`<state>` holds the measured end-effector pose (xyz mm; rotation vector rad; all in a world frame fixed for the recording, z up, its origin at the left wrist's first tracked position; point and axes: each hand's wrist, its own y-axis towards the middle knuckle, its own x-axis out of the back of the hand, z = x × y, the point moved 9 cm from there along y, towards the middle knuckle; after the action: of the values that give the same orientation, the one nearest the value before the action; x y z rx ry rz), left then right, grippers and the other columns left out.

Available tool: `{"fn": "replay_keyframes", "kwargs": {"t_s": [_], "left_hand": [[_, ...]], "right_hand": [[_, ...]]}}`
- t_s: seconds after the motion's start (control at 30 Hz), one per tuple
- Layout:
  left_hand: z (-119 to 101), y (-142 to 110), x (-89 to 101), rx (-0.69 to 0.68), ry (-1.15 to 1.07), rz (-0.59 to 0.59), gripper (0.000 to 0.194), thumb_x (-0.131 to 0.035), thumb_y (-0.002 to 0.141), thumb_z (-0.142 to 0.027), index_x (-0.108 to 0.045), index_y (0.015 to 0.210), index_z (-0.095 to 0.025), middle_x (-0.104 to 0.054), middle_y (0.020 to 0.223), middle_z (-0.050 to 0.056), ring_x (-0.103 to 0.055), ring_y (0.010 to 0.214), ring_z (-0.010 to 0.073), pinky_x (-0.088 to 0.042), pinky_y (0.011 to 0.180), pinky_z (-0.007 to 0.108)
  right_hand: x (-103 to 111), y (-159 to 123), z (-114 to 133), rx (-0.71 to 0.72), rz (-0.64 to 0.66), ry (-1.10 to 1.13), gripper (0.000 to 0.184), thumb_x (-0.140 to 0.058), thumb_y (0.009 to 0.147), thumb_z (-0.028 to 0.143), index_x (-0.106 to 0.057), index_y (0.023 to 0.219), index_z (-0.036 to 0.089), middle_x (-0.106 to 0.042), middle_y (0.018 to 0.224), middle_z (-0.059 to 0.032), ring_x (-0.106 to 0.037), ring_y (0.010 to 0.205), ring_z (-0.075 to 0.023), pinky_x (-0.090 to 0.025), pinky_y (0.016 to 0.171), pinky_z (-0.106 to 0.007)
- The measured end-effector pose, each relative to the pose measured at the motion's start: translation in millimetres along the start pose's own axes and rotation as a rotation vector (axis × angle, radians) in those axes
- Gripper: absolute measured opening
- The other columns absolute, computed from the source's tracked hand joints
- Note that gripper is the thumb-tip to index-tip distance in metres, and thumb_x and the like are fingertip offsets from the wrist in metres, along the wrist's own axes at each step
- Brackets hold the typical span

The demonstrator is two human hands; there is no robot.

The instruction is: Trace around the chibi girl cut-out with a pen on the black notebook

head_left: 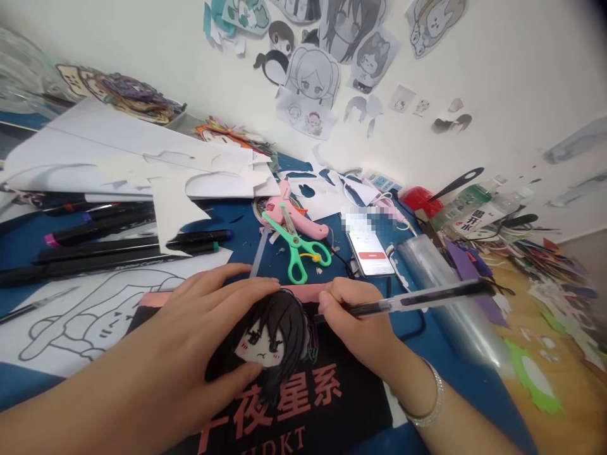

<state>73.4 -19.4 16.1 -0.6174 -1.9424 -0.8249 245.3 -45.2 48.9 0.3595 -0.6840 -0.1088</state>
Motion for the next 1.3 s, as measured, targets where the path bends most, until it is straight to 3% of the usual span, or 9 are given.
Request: {"fn": "replay_keyframes", "kwargs": {"t_s": [0.27,0.43,0.63,0.83,1.07,1.3], "left_hand": [[1,1,0.9,0.003,-0.033,-0.006,0.056,-0.051,0.09,-0.04,-0.046,0.146,-0.04,-0.068,0.143,-0.001,-0.054,0.144,0.0333,-0.052,0.115,0.047],[-7,2,2.1,-0.059,-0.047,0.051,0.056,-0.045,0.09,-0.033,-0.05,0.146,-0.034,-0.069,0.142,0.004,-0.053,0.144,0.0363,-0.053,0.112,0.057],[-11,-2,0.7,-0.105,-0.087,0.095,0.058,-0.049,0.088,-0.034,-0.052,0.145,-0.036,-0.071,0.144,-0.003,-0.057,0.142,0.0377,-0.048,0.116,0.063],[-5,-5,-2.5,-0.086,-0.117,0.087,0.06,-0.052,0.088,-0.033,-0.054,0.147,-0.037,-0.069,0.146,-0.001,-0.054,0.145,0.0372,-0.045,0.119,0.061],[-4,-5,-2.2,-0.059,-0.061,0.104,0.06,-0.05,0.089,-0.035,-0.053,0.149,-0.036,-0.069,0.147,0.001,-0.054,0.145,0.0384,-0.052,0.112,0.061],[0,-4,-7.6,-0.127,-0.017,0.236,0.069,-0.06,0.087,-0.032,-0.048,0.154,-0.038,-0.062,0.156,0.001,-0.052,0.146,0.0446,-0.057,0.105,0.067]], "right_hand": [[0,0,3,0.03,-0.002,-0.009,0.037,-0.047,0.089,0.014,-0.027,0.06,0.024,-0.037,0.052,0.0059,-0.041,0.048,-0.0104,-0.033,0.047,-0.024],[7,-2,4,0.059,-0.054,-0.036,0.038,-0.049,0.09,0.014,-0.031,0.059,0.024,-0.041,0.051,0.0061,-0.043,0.047,-0.0099,-0.034,0.048,-0.023],[4,-1,5,0.064,-0.019,-0.043,0.039,-0.049,0.092,0.016,-0.032,0.058,0.024,-0.042,0.051,0.006,-0.043,0.046,-0.0102,-0.036,0.049,-0.024],[-1,-1,5,0.068,0.045,-0.03,0.039,-0.05,0.092,0.017,-0.033,0.058,0.024,-0.04,0.052,0.0061,-0.042,0.048,-0.0109,-0.036,0.049,-0.026],[-4,-4,6,0.103,0.049,-0.008,0.04,-0.05,0.094,0.017,-0.028,0.062,0.024,-0.033,0.057,0.007,-0.037,0.051,-0.0097,-0.032,0.051,-0.026],[-4,-2,7,0.088,0.06,0.024,0.038,-0.05,0.093,0.015,-0.027,0.064,0.024,-0.033,0.058,0.0069,-0.038,0.051,-0.0099,-0.03,0.05,-0.026]]}}
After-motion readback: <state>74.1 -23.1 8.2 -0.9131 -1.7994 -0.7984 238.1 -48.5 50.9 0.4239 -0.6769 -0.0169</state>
